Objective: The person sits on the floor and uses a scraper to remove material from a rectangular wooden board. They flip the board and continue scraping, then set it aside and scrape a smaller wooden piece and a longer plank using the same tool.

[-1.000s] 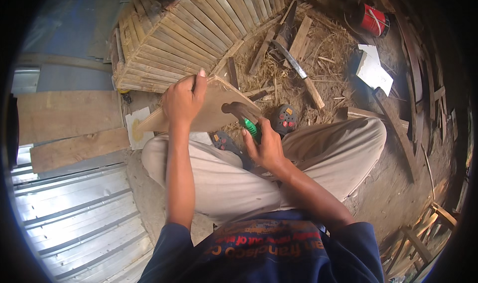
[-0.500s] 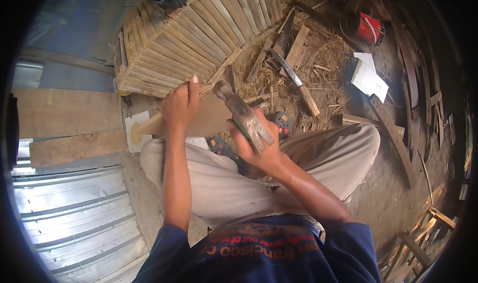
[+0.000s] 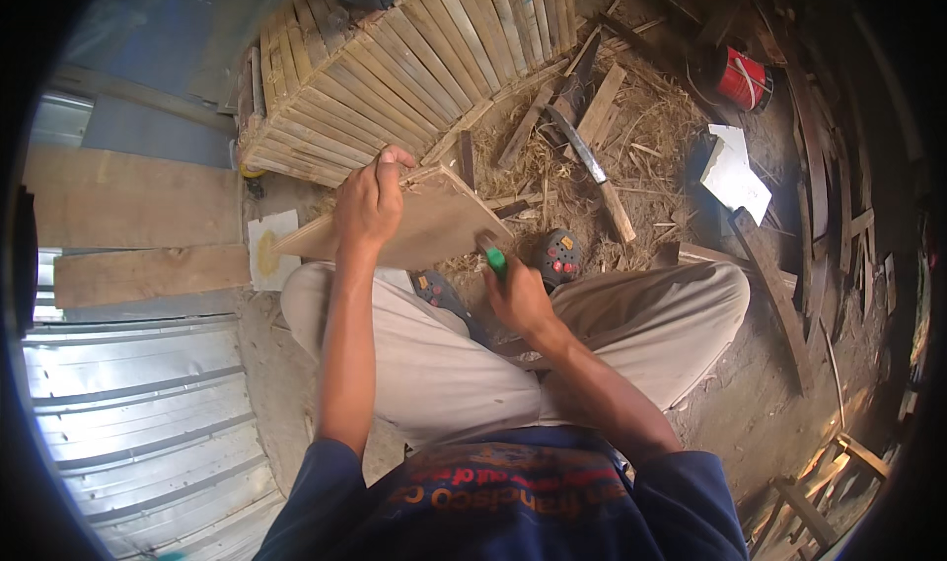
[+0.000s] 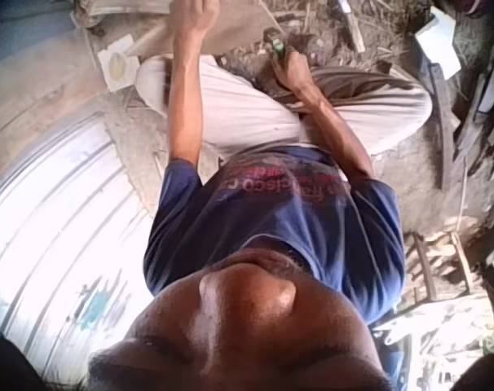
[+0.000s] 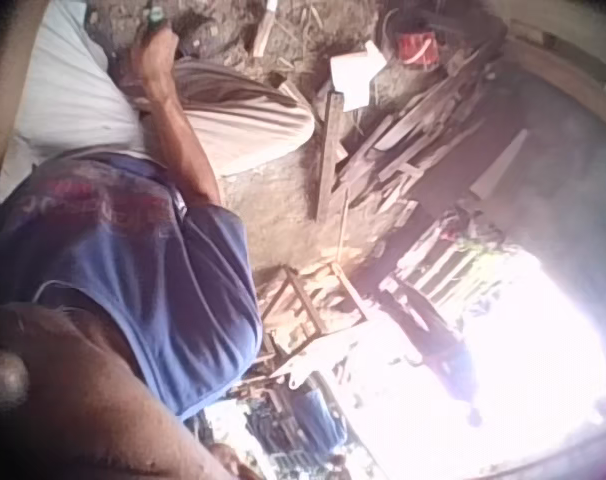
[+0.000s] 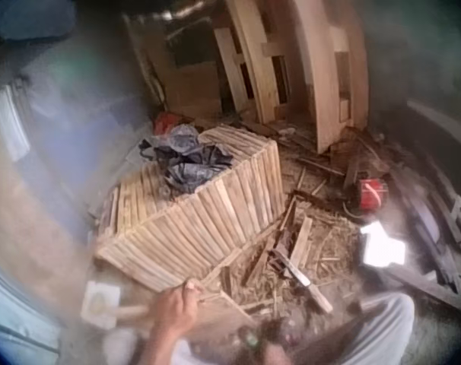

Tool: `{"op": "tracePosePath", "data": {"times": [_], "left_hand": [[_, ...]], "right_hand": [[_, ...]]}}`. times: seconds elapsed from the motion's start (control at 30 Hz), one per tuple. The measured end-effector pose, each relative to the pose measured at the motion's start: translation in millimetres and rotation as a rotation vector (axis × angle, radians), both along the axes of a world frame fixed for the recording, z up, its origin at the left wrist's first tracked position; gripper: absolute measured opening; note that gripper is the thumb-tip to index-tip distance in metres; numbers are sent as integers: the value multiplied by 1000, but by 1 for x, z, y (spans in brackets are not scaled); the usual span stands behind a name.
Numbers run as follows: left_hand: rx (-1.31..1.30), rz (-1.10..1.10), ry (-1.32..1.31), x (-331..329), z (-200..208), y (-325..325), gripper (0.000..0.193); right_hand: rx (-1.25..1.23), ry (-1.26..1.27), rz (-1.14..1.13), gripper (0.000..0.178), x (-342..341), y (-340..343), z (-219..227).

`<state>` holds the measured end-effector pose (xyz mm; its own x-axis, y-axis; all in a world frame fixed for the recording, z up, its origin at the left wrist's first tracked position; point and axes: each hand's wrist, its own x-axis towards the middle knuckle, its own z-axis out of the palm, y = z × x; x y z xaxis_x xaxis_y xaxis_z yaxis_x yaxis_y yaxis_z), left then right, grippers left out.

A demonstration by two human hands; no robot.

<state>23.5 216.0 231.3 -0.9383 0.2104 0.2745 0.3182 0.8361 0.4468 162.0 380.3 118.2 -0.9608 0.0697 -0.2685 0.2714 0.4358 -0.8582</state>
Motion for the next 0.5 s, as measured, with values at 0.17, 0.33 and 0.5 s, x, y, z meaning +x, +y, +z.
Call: {"op": "tracePosePath", "data": {"times": [0.17,0.33,0.5], "left_hand": [[-16,-27,13,0,-1,3,37],[-24,5,47,4,-7,2,37],[-46,12,7,5,-7,2,44]], "right_hand": [[-154,-25,-77,36,41,-2,-32],[-939,-360,-117,44,8,1,-6],[-980,-434,-109,40,-7,-12,26]]}}
